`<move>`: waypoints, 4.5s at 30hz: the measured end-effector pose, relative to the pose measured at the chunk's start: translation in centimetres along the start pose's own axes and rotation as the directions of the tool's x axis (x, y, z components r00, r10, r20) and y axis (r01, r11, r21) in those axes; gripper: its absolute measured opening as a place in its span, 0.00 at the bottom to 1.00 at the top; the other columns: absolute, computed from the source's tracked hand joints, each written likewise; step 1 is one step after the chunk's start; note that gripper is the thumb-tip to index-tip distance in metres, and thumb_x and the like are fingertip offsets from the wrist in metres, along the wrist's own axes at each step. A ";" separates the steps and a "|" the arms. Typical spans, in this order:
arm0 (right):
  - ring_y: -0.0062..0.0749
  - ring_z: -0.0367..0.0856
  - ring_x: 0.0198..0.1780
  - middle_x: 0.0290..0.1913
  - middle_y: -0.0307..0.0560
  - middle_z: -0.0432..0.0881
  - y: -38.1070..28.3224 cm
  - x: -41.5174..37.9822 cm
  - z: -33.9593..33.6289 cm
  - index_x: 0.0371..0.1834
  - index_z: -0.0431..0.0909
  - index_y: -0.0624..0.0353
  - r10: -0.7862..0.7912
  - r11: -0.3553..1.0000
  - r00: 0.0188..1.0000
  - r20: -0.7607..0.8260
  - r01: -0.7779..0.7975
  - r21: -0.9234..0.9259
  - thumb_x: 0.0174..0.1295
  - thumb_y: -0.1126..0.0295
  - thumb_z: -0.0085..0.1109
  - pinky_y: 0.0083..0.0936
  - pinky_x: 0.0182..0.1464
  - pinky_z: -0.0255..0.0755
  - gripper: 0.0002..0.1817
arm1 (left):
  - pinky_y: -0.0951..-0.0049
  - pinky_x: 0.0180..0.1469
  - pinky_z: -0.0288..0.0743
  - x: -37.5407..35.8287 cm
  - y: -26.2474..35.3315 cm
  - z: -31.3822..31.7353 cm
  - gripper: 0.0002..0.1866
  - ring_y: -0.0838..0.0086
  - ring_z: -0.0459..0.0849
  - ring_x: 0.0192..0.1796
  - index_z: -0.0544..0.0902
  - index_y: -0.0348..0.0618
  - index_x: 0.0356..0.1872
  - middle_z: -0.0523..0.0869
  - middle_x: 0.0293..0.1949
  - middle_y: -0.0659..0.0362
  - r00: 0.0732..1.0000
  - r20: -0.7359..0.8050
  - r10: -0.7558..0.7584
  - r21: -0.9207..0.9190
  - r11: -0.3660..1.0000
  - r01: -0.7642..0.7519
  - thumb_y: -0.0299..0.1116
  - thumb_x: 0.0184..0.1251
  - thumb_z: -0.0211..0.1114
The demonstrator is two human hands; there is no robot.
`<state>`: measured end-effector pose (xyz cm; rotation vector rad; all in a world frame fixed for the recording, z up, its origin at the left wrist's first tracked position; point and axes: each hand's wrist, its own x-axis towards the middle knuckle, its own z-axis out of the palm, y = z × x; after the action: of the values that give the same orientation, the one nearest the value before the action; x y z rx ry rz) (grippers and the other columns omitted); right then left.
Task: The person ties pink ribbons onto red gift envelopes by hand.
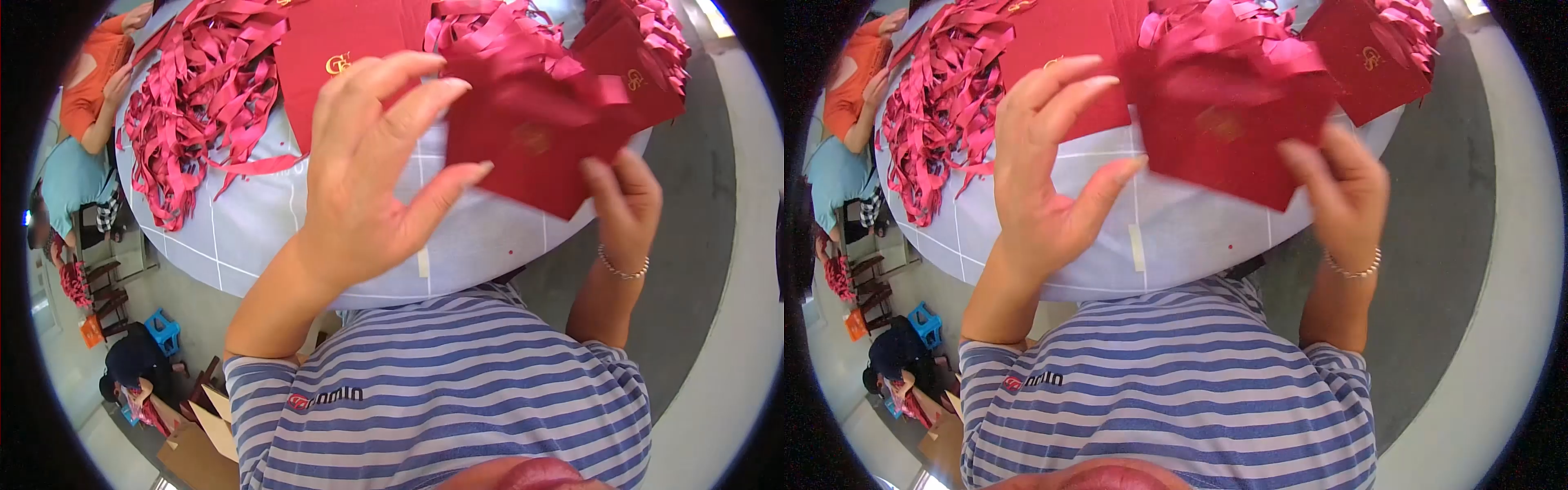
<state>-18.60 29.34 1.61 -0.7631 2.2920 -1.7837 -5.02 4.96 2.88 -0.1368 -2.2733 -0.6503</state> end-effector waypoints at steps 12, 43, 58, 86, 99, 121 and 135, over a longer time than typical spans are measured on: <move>0.21 0.77 0.31 0.29 0.38 0.81 12.6 5.8 -10.1 0.45 0.84 0.62 -0.072 0.884 0.866 -0.495 -0.175 -0.434 0.72 0.55 0.64 0.24 0.35 0.72 0.18 | 0.48 0.74 0.62 -1.5 -11.6 0.7 0.40 0.44 0.65 0.72 0.74 0.36 0.68 0.70 0.71 0.37 0.961 0.030 -0.276 0.516 0.827 0.221 0.51 0.61 0.76; 0.51 0.84 0.43 0.51 0.52 0.81 6.7 4.1 3.5 0.49 0.81 0.61 -0.233 0.635 0.930 0.283 0.366 -0.680 0.62 0.75 0.64 0.41 0.45 0.79 0.12 | 0.60 0.61 0.74 -6.8 -5.0 -1.5 0.32 0.54 0.75 0.59 0.82 0.31 0.56 0.78 0.52 0.49 0.877 0.312 -0.364 0.323 0.909 0.263 0.39 0.53 0.81; 0.15 0.78 0.29 0.30 0.42 0.85 1.9 -1.4 5.8 0.46 0.80 0.64 0.068 0.990 0.832 0.551 0.011 -0.139 0.67 0.76 0.67 0.18 0.31 0.71 0.08 | 0.59 0.64 0.71 -8.3 -3.3 -1.4 0.30 0.52 0.75 0.60 0.81 0.35 0.55 0.78 0.55 0.49 0.860 0.271 -0.433 0.301 0.887 0.351 0.38 0.53 0.81; 0.21 0.83 0.29 0.35 0.47 0.89 -1.2 -2.1 7.5 0.51 0.85 0.69 -0.054 0.960 0.789 0.612 -0.128 0.250 0.69 0.85 0.59 0.16 0.34 0.77 0.11 | 0.60 0.62 0.71 -9.0 -2.2 -1.3 0.33 0.55 0.78 0.54 0.78 0.40 0.50 0.81 0.47 0.54 0.862 0.288 -0.417 0.093 0.908 0.409 0.35 0.42 0.85; 0.41 0.85 0.36 0.44 0.52 0.85 0.0 -0.8 11.4 0.34 0.82 0.64 -0.386 0.790 0.690 0.612 0.590 -0.166 0.57 0.74 0.74 0.30 0.38 0.78 0.08 | 0.59 0.65 0.68 -10.6 0.0 -2.1 0.29 0.59 0.80 0.54 0.82 0.44 0.52 0.84 0.45 0.56 0.782 0.365 -0.505 0.022 0.845 0.535 0.31 0.46 0.82; 0.34 0.85 0.33 0.44 0.50 0.89 1.1 -3.0 9.9 0.48 0.86 0.63 -0.071 0.980 0.870 0.488 0.153 -0.130 0.60 0.81 0.70 0.23 0.34 0.78 0.13 | 0.64 0.56 0.76 -12.0 -0.3 -1.9 0.23 0.62 0.80 0.50 0.84 0.42 0.50 0.87 0.46 0.57 0.785 0.333 -0.522 -0.022 0.828 0.560 0.29 0.50 0.80; 0.38 0.85 0.31 0.32 0.49 0.85 0.4 -4.2 12.6 0.41 0.85 0.62 -0.144 0.959 0.796 0.588 0.259 -0.117 0.61 0.79 0.68 0.28 0.33 0.78 0.06 | 0.64 0.55 0.77 -12.0 -0.1 -1.7 0.24 0.61 0.81 0.50 0.84 0.40 0.49 0.88 0.46 0.56 0.796 0.306 -0.522 -0.028 0.831 0.555 0.28 0.48 0.80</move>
<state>-9.98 20.47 -3.19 -1.4076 2.0241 -1.1607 4.58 5.16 -4.56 0.4129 -2.5691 -1.1236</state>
